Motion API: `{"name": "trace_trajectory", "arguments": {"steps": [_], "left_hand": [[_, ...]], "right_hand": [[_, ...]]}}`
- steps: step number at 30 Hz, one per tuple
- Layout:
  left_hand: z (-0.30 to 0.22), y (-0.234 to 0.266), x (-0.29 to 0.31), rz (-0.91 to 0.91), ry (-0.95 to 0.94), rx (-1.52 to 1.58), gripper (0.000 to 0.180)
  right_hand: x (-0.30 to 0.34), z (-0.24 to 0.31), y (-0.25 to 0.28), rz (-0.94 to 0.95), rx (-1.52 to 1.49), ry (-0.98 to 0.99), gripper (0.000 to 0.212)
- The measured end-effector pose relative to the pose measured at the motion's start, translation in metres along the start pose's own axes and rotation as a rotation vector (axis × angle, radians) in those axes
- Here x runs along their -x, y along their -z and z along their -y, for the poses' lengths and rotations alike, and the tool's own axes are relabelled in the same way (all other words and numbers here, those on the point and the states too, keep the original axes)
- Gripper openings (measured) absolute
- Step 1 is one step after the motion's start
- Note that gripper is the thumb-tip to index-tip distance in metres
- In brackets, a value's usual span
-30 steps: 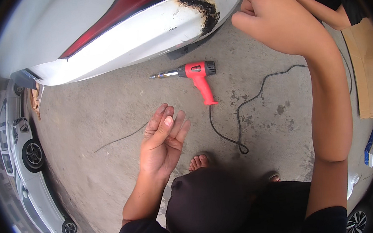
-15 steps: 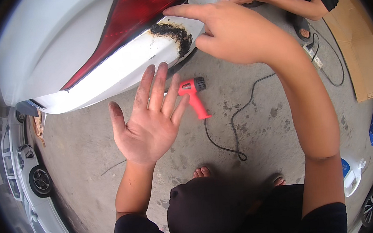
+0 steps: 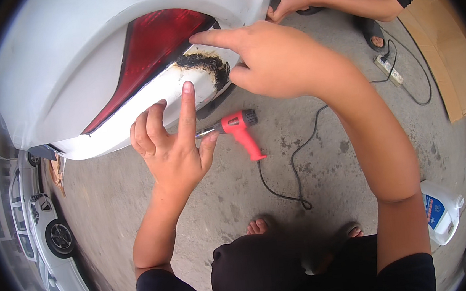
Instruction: The person uses a heat gun to warm the adhesive around a car's taillight, then peels off the softened residue by hand. They repeatedly apply heat and remove adhesive strips from the bumper area.
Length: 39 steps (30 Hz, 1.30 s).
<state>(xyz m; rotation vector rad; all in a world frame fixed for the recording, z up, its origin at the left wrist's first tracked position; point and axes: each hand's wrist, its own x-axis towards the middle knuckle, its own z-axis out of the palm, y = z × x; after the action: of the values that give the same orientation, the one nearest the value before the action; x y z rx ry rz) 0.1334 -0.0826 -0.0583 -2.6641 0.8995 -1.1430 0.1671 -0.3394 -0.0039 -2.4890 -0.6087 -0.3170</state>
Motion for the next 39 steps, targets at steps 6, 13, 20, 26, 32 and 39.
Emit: {"name": "trace_trajectory", "arguments": {"steps": [6, 13, 20, 26, 32, 39], "left_hand": [[0.024, -0.026, -0.024, -0.126, -0.125, -0.361, 0.056], [0.026, -0.006, -0.01, -0.214, -0.236, -0.221, 0.049], [0.017, 0.002, 0.006, -0.115, -0.253, -0.272, 0.051], [0.022, -0.017, -0.022, -0.065, -0.123, -0.379, 0.057], [0.01, 0.003, -0.011, 0.101, -0.088, -0.159, 0.061], [-0.075, 0.032, -0.008, 0.206, -0.92, 0.74, 0.034]], "right_hand": [[0.001, -0.001, 0.0, 0.013, 0.001, -0.019, 0.069], [0.001, 0.003, 0.005, 0.057, 0.004, -0.055, 0.064], [0.001, 0.006, 0.006, 0.006, 0.016, -0.027, 0.067], [-0.002, 0.006, 0.007, 0.059, -0.016, -0.045, 0.066], [-0.005, 0.006, 0.009, 0.144, 0.02, -0.066, 0.059], [-0.032, 0.011, 0.018, 0.419, 0.176, -0.123, 0.037]]}}
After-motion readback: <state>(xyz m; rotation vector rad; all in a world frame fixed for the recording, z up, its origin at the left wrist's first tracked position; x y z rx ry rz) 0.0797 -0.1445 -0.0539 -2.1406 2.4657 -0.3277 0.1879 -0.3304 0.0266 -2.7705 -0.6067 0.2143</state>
